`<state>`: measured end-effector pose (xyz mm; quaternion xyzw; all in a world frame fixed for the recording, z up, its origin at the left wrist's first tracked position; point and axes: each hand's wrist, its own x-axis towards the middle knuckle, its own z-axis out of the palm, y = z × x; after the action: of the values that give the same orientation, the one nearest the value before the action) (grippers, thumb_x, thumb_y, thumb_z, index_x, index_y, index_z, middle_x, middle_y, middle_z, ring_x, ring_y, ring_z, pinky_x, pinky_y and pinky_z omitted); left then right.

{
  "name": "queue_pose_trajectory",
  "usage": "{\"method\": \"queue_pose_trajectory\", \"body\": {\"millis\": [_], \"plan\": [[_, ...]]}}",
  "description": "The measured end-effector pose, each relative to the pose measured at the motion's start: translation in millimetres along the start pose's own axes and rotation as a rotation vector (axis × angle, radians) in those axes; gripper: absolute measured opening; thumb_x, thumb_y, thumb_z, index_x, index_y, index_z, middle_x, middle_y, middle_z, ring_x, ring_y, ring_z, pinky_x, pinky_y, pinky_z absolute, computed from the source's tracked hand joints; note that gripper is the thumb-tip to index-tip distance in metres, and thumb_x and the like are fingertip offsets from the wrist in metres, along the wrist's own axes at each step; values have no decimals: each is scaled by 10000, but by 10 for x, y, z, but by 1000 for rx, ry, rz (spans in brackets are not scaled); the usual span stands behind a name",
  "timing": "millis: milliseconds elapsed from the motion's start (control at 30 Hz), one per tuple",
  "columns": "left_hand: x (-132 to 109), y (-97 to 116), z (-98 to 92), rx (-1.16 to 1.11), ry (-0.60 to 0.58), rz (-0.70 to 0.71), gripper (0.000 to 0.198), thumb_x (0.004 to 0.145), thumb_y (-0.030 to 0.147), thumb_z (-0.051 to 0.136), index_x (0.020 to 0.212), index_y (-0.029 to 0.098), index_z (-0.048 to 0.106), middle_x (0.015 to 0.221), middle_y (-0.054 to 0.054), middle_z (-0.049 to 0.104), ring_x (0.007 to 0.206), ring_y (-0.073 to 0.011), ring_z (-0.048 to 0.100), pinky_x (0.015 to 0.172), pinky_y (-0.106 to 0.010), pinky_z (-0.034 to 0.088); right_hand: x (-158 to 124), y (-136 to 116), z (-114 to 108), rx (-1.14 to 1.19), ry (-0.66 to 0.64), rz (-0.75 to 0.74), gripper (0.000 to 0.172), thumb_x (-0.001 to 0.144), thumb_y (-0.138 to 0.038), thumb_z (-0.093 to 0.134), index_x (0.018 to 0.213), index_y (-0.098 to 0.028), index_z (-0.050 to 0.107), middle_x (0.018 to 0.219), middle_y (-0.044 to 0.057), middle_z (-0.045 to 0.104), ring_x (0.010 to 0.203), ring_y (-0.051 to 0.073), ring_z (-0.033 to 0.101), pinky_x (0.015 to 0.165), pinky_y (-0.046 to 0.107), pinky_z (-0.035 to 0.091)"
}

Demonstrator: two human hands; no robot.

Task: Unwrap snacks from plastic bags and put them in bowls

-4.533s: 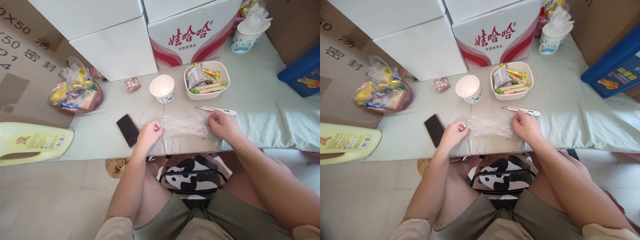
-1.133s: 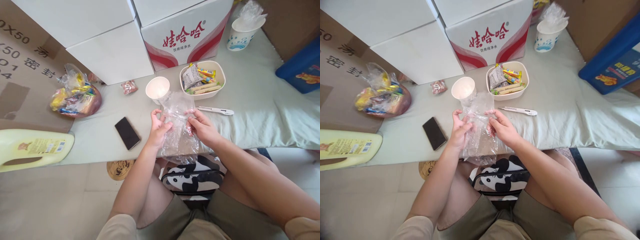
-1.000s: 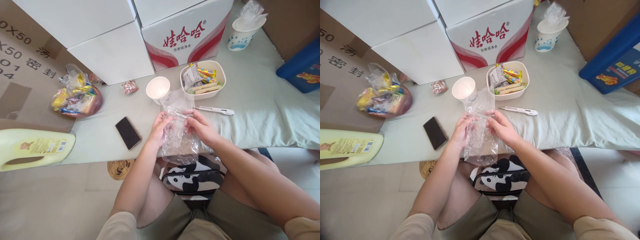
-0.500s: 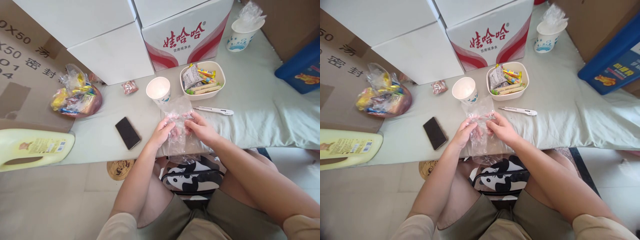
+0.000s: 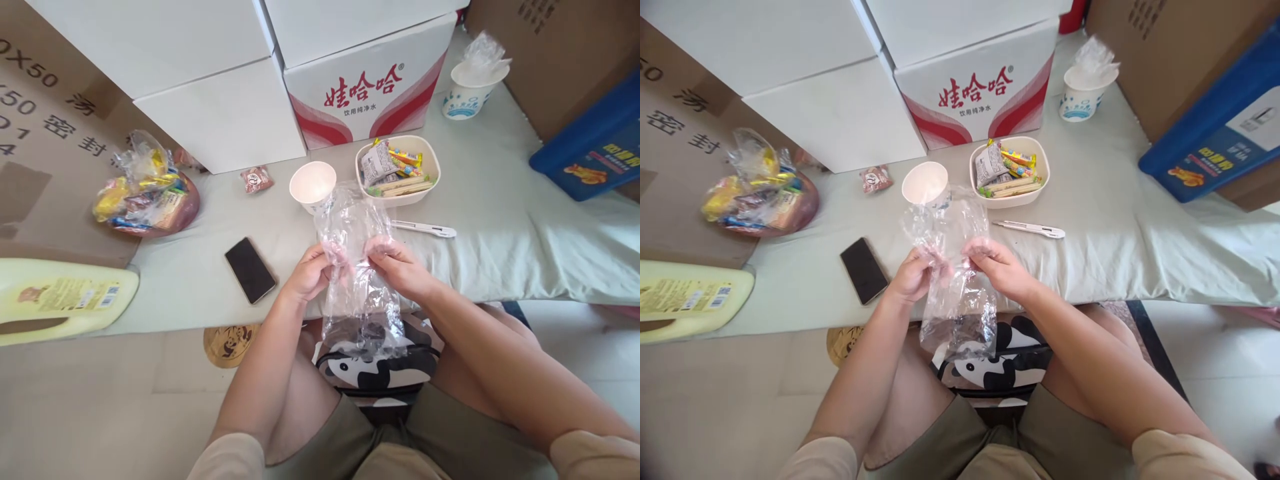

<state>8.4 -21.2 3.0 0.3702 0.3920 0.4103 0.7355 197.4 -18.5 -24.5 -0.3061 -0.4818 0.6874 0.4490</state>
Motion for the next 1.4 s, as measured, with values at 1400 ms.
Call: {"method": "queue_pose_trajectory", "body": {"millis": [1400], "plan": [[35, -78, -77, 202, 51, 9, 709, 617, 273, 884, 1197, 214, 480, 1046, -63, 725, 887, -170, 710, 836, -292, 524, 56, -131, -63, -158, 285, 88, 491, 662, -364, 790, 1056, -247, 523, 889, -11, 636, 814, 167, 610, 771, 328, 499]]}}
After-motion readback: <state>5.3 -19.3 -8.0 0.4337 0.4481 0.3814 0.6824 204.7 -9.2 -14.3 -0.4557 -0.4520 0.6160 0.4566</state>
